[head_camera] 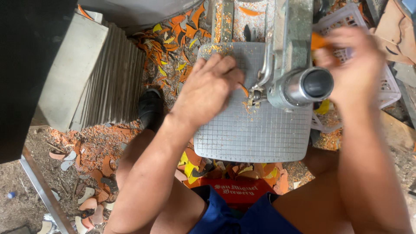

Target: The person sits on the floor and uses a vertical grinding machine to shape the edges of multiple orange, yellow, and black shoe sole pieces. They feed each piece against the rotating cutter, rotate it to grind different sides, and place finished pieces into a nearby white plastic basket.

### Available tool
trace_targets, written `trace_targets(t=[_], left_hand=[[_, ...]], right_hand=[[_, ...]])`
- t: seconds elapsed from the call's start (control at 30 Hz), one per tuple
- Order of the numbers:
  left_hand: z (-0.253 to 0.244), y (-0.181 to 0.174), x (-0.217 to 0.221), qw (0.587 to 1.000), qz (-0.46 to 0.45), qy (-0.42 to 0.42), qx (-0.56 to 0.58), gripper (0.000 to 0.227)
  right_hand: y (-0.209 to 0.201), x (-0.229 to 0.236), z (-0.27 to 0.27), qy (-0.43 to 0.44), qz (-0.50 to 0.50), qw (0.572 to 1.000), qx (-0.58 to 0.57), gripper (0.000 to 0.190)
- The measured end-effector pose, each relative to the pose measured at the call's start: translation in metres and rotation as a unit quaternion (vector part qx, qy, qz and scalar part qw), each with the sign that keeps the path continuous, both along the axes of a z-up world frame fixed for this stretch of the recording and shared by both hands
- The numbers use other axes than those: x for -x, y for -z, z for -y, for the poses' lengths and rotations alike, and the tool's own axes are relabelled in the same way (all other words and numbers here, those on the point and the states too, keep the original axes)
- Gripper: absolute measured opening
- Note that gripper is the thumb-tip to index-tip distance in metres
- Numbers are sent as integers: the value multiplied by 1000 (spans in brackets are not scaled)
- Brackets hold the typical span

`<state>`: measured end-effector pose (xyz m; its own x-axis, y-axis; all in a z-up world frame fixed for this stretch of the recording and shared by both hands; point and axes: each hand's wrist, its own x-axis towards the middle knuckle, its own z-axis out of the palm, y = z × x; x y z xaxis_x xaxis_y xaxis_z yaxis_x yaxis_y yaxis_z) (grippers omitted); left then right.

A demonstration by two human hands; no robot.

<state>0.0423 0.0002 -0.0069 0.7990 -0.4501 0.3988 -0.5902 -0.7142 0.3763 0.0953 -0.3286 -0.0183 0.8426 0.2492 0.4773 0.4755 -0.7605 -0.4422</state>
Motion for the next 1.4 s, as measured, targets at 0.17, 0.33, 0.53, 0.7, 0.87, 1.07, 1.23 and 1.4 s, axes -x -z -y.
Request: trace_targets(t=[0.17,0.33,0.53,0.7,0.87,1.07,1.23,1.4], left_hand=[[-38,1,-11,991,-7,-127,-36,29],[-62,-5,1,981,70,-173,56,33],[-69,-3,19,988,21,-151,26,19],[-71,-7,24,989,7,-145,37,19],[-73,-10,26,990,2,-133,45,21],[-70,-13,26,990,-4,-128,57,20],[-67,-9,29,991,-8,-121,56,21],[-59,-7,28,991,-28,-116,63,21]], right_hand=[[28,-12,87,298,-305,889,169,55],[106,24,40,90,-523,796,293,51],[203,135,-90,-66,-540,812,210,49],[277,201,-137,-48,-564,809,160,48],[332,236,-139,-2,-569,806,162,48],[349,224,-124,44,-559,810,170,47],[336,215,-100,84,-559,806,175,47],[340,216,-102,70,-561,807,170,48]])
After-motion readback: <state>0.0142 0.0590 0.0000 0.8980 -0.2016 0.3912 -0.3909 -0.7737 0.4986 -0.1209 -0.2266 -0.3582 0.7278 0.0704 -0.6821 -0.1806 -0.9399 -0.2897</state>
